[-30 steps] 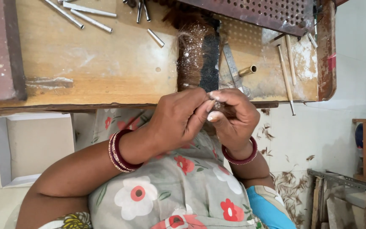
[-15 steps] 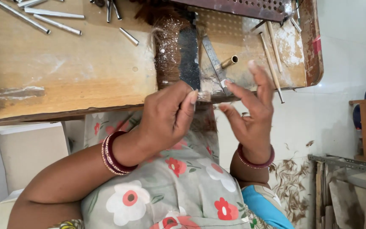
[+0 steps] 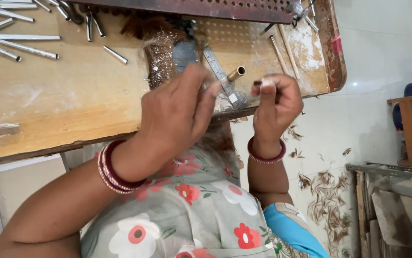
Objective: Assembling brushes by inserting bundles of hair into metal ferrules at a workbench.
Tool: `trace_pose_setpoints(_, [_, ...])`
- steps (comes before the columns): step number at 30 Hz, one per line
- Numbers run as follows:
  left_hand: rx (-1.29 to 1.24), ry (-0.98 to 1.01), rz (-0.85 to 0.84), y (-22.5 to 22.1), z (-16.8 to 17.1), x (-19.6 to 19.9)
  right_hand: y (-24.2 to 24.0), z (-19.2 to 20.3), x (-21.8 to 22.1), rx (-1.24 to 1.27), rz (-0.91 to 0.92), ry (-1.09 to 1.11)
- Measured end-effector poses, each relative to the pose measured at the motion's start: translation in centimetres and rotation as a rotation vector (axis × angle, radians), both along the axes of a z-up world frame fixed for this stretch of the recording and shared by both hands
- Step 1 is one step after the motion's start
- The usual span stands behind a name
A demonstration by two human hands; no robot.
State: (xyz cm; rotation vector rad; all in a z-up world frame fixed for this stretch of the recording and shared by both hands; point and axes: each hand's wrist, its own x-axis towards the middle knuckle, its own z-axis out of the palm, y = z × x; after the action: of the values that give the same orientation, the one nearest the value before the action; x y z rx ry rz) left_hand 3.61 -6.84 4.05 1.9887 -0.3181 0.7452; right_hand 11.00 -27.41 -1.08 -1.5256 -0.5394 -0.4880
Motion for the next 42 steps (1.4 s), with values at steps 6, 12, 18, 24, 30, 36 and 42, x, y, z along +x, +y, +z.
trace_pose_setpoints(6, [0.397, -0.078, 0.135, -4.2, -2.4, 6.8, -1.0, -0.2, 3.5, -0.162, 0.082, 0.148])
trace_pose_setpoints(12, [0.449, 0.178, -0.033, -4.5, -2.6, 7.6, -1.3, 1.7, 3.3, -0.319, 0.144, 0.184])
trace_pose_setpoints(18, [0.449, 0.165, -0.069, -4.1, -2.9, 7.2, -1.0, 6.2, 3.1, -0.764, 0.110, 0.136])
trace_pose_setpoints(24, [0.415, 0.088, -0.008, -1.9, -0.6, 5.2, -0.9, 8.2, 1.3, -0.965, 0.139, -0.144])
trace_pose_setpoints(30, [0.354, -0.028, 0.118, 5.6, 3.6, 1.3, -2.0, 3.8, -0.1, -1.064, -0.085, -0.378])
trace_pose_setpoints(36, [0.504, 0.071, 0.276, 9.9, 2.7, 1.0, -0.4, 2.8, 0.8, -0.805, -0.103, -0.128])
trace_pose_setpoints(42, [0.586, 0.280, 0.342, 12.0, -0.3, 2.0, 0.7, 2.2, 1.2, -0.771, -0.091, -0.205])
